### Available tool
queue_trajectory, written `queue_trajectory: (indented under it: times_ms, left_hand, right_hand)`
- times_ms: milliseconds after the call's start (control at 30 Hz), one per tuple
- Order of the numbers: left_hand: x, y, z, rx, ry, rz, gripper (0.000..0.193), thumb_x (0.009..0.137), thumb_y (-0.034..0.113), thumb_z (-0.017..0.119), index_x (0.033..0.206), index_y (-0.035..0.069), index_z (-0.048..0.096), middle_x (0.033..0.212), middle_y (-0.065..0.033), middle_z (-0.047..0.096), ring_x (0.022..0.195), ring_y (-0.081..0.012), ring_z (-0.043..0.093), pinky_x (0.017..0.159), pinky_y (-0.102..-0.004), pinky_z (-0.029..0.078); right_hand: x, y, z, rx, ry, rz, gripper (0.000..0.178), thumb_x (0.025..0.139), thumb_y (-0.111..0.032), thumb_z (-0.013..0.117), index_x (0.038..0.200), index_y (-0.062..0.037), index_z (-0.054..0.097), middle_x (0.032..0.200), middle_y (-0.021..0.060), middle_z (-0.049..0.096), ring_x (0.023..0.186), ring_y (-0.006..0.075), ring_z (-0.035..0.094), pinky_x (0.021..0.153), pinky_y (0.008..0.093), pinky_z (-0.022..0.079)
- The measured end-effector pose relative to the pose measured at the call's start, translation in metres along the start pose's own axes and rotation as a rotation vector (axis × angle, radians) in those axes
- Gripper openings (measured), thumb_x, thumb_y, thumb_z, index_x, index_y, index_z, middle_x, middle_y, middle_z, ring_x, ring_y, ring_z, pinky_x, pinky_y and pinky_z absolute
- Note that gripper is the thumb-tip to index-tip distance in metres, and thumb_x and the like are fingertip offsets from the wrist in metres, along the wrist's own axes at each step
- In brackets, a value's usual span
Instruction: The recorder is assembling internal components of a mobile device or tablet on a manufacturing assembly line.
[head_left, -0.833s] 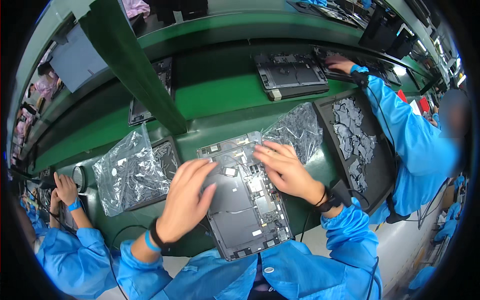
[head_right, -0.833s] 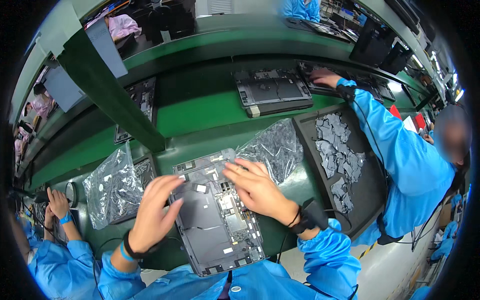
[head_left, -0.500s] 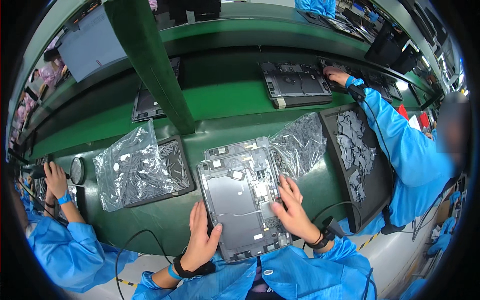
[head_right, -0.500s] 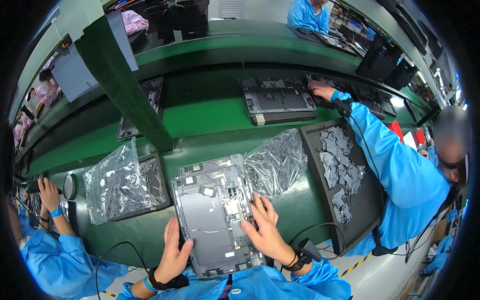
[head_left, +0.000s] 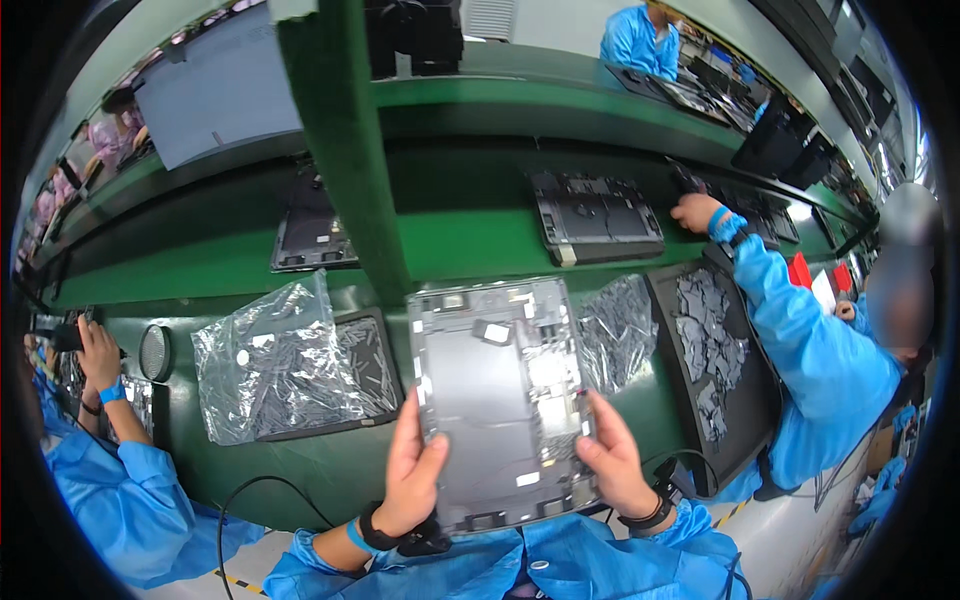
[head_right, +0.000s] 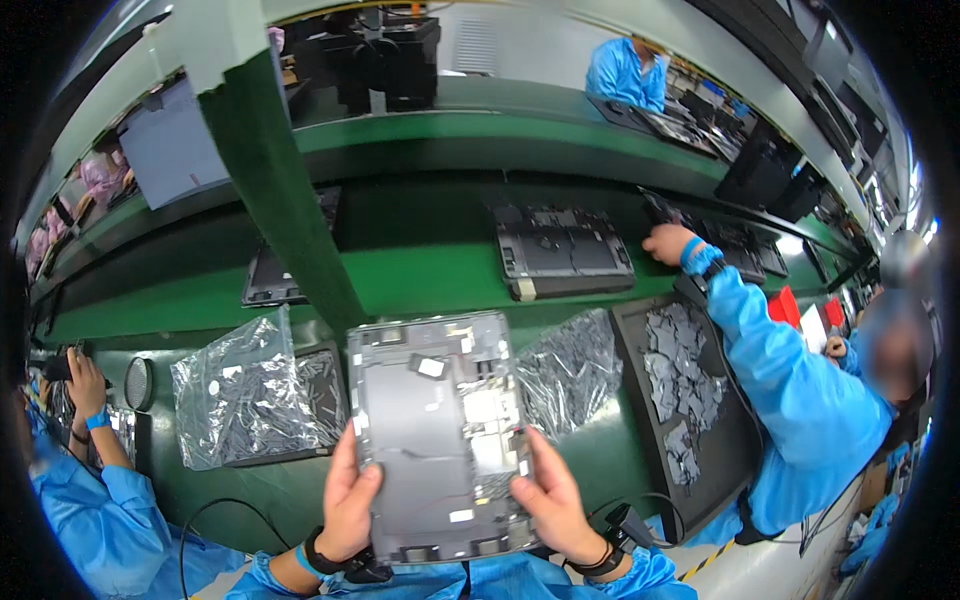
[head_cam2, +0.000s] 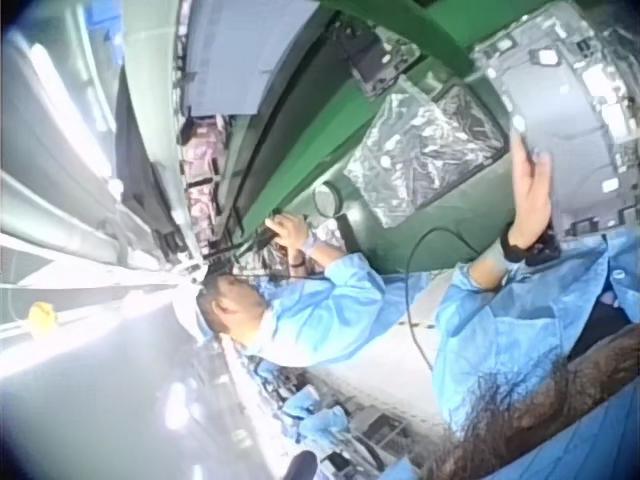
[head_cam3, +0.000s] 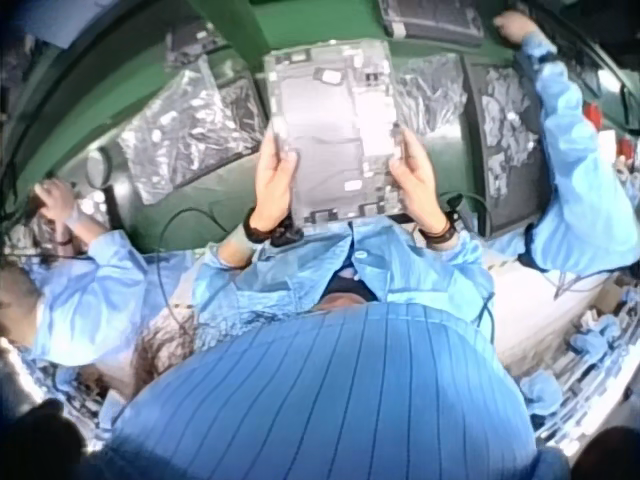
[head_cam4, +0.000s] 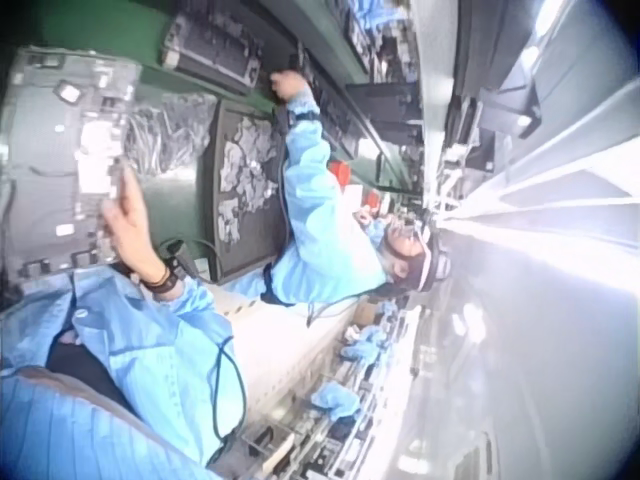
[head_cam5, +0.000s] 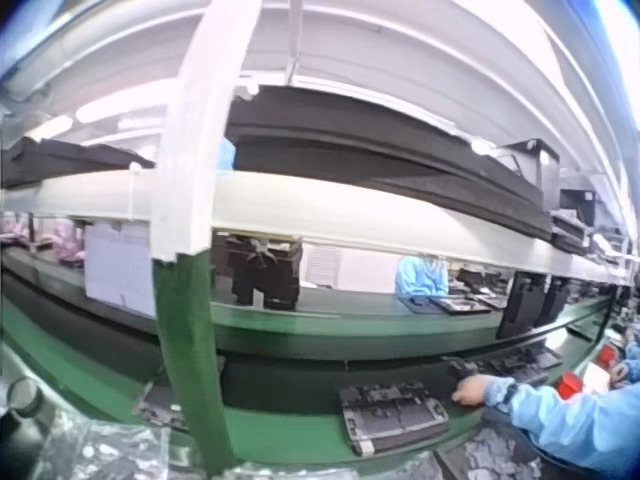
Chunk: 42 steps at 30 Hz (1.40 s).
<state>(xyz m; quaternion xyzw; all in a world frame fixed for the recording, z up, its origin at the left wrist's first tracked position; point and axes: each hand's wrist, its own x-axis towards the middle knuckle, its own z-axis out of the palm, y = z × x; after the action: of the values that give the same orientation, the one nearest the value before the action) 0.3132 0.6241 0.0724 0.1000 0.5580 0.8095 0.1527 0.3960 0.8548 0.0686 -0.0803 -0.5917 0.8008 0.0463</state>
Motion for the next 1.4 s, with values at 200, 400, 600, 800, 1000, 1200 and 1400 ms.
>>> queue_trajectory:
  times_ms: [200, 400, 600, 800, 1000, 1200, 1400]
  left_hand:
    - [0.014, -0.029, -0.006, 0.050, -0.103, 0.090, 0.065, 0.096, 0.002, 0.052, 0.153, 0.004, 0.021, 0.151, -0.0138, 0.035, 0.129, -0.0211, 0.047, 0.104, -0.0363, 0.042]
    - [0.015, -0.023, -0.015, -0.010, -0.066, -0.072, 0.041, 0.099, 0.006, 0.050, 0.140, 0.001, 0.042, 0.130, -0.0131, 0.058, 0.108, -0.0198, 0.061, 0.095, -0.0337, 0.047]
    - [0.017, -0.031, -0.018, -0.001, -0.102, -0.059, 0.032, 0.100, 0.006, 0.050, 0.132, -0.001, 0.050, 0.119, -0.0142, 0.063, 0.104, -0.0188, 0.062, 0.094, -0.0327, 0.049]
    - [0.016, -0.023, -0.016, 0.017, -0.035, -0.081, 0.026, 0.099, 0.003, 0.051, 0.123, -0.003, 0.055, 0.112, -0.0147, 0.066, 0.098, -0.0194, 0.065, 0.090, -0.0325, 0.051]
    - [0.024, -0.020, -0.010, 0.026, -0.015, -0.066, 0.021, 0.098, 0.003, 0.052, 0.117, -0.004, 0.059, 0.107, -0.0140, 0.067, 0.095, -0.0193, 0.065, 0.088, -0.0318, 0.051]
    - [0.021, -0.028, -0.011, 0.063, -0.011, -0.094, 0.018, 0.098, 0.002, 0.052, 0.112, -0.004, 0.061, 0.106, -0.0134, 0.068, 0.094, -0.0186, 0.065, 0.087, -0.0313, 0.051]
    - [0.031, -0.034, -0.006, 0.114, -0.013, -0.029, 0.016, 0.097, 0.003, 0.053, 0.110, -0.003, 0.061, 0.104, -0.0127, 0.068, 0.092, -0.0177, 0.065, 0.085, -0.0301, 0.051]
  right_hand:
    - [0.116, -0.037, -0.025, -0.014, 0.081, -0.047, 0.058, 0.092, -0.004, 0.053, 0.146, 0.0054, 0.035, 0.142, 0.0130, 0.050, 0.126, 0.0189, 0.051, 0.107, 0.0324, 0.039]
    - [0.279, -0.043, -0.010, -0.120, 0.036, -0.090, 0.049, 0.091, 0.000, 0.048, 0.140, 0.0041, 0.044, 0.127, 0.0103, 0.060, 0.111, 0.0170, 0.059, 0.095, 0.0291, 0.047]
    - [0.365, 0.019, 0.020, -0.175, -0.052, -0.132, 0.047, 0.088, -0.002, 0.051, 0.135, 0.0044, 0.049, 0.123, 0.0135, 0.062, 0.112, 0.0229, 0.058, 0.100, 0.0339, 0.042]
    - [0.402, 0.037, 0.027, -0.976, -0.013, -0.405, 0.054, 0.091, -0.023, 0.057, 0.137, 0.0044, 0.048, 0.143, 0.0280, 0.045, 0.138, 0.0368, 0.039, 0.114, 0.0365, 0.032]
    - [0.375, -0.048, -0.149, -1.792, 0.773, -0.062, 0.042, 0.076, -0.032, 0.064, 0.110, -0.0074, 0.068, 0.122, 0.0158, 0.062, 0.123, 0.0328, 0.052, 0.097, 0.0458, 0.042]
    - [0.353, -0.043, -0.197, -1.370, 0.645, 0.460, 0.074, 0.074, -0.055, 0.075, 0.125, -0.0020, 0.063, 0.139, 0.0212, 0.053, 0.131, 0.0400, 0.047, 0.104, 0.0452, 0.041]
    - [0.340, -0.043, -0.214, -0.409, 0.515, 0.034, 0.030, 0.077, -0.011, 0.073, 0.093, 0.0138, 0.068, 0.088, 0.0179, 0.071, 0.080, 0.0260, 0.067, 0.074, 0.0377, 0.052]
